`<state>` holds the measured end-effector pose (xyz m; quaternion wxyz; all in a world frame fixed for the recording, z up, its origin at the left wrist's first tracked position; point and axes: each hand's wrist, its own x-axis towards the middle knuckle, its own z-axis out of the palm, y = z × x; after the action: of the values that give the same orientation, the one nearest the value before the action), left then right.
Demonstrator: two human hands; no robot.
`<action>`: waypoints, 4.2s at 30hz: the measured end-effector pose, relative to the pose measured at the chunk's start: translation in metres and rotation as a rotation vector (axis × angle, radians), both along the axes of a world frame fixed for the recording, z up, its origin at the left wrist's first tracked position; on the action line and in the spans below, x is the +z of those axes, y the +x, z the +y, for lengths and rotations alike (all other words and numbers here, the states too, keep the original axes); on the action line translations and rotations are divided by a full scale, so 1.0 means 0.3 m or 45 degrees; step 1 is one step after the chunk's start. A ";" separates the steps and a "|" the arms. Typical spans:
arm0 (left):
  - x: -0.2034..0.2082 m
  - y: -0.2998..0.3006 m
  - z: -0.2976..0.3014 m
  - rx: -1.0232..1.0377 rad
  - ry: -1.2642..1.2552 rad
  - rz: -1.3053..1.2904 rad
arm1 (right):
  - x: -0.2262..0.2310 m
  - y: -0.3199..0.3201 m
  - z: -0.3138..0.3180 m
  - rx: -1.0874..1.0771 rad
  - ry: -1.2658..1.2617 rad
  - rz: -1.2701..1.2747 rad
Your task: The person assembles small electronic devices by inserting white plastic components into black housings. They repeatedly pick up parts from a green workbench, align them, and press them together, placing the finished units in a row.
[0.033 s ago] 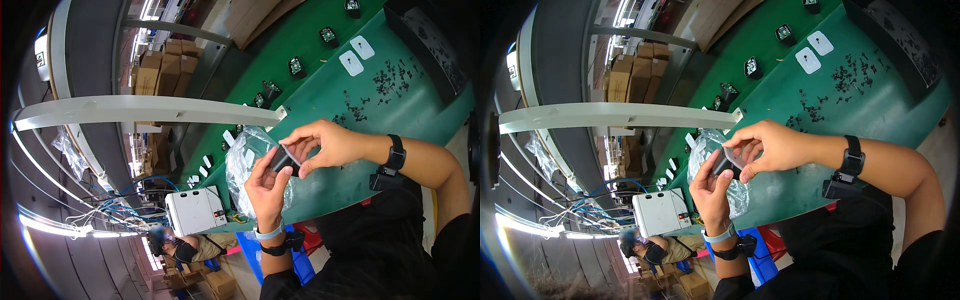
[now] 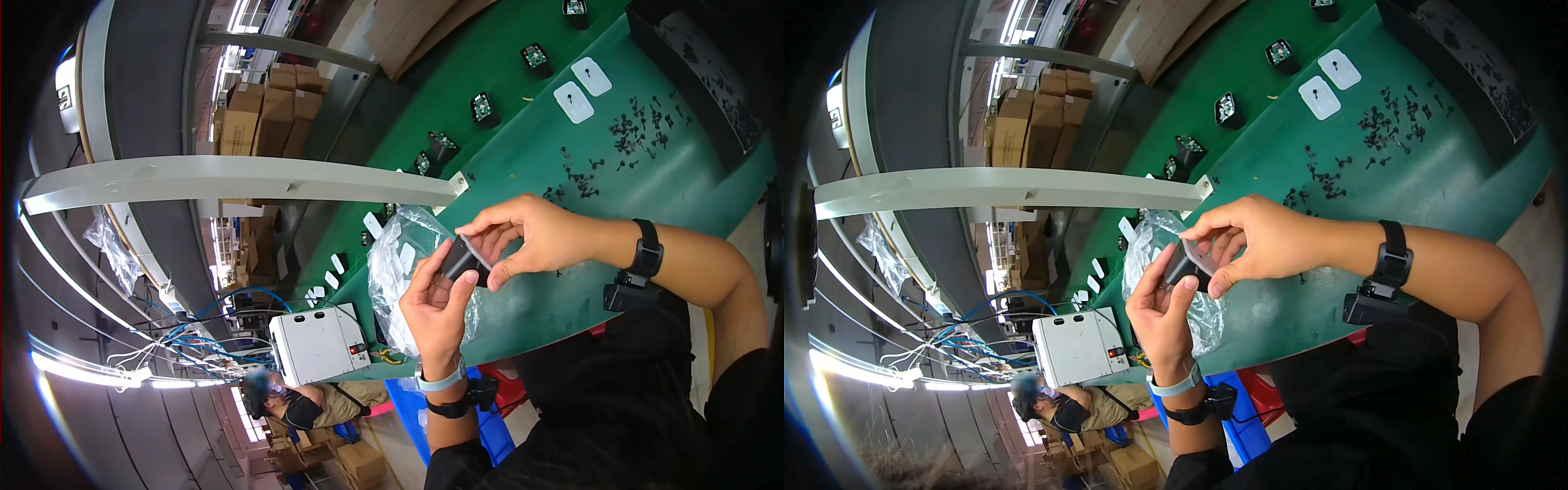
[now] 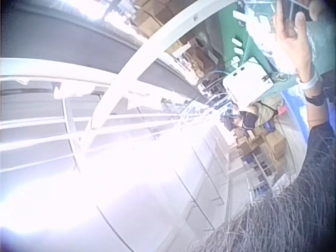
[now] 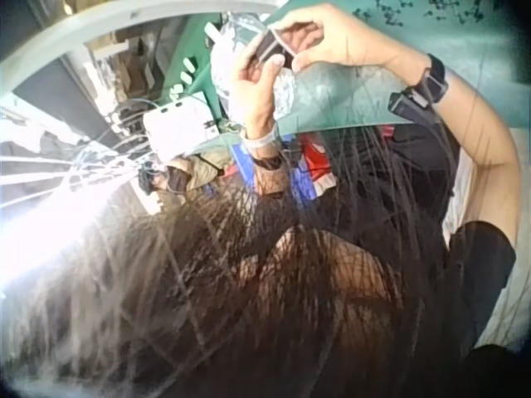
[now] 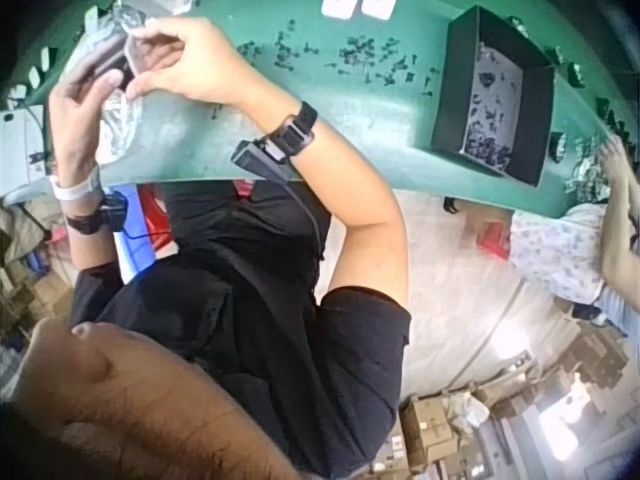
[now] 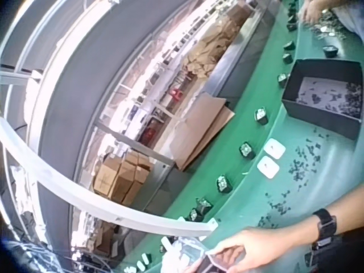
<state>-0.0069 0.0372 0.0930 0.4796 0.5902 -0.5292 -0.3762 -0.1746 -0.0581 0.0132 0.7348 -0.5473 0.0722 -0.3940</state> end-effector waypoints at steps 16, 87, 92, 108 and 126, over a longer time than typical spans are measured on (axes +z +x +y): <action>-0.110 -0.001 0.003 0.209 -0.110 0.329 | -0.009 0.013 0.017 -0.207 -0.048 0.067; -0.118 -0.007 0.025 0.174 0.096 0.616 | 0.034 -0.009 0.005 0.029 0.164 -0.079; -0.117 -0.022 0.020 0.238 0.088 0.453 | 0.040 -0.011 0.014 -0.018 0.094 0.011; -0.120 -0.010 0.035 0.301 -0.075 0.388 | 0.027 0.005 0.025 -0.162 -0.002 0.169; -0.129 -0.051 0.031 0.333 -0.102 0.205 | 0.008 0.003 0.029 -0.343 -0.259 0.213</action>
<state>-0.0224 0.0465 0.0544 0.5887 0.6024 -0.4221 -0.3353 -0.1737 -0.0496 0.0156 0.6078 -0.6350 0.1656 -0.4472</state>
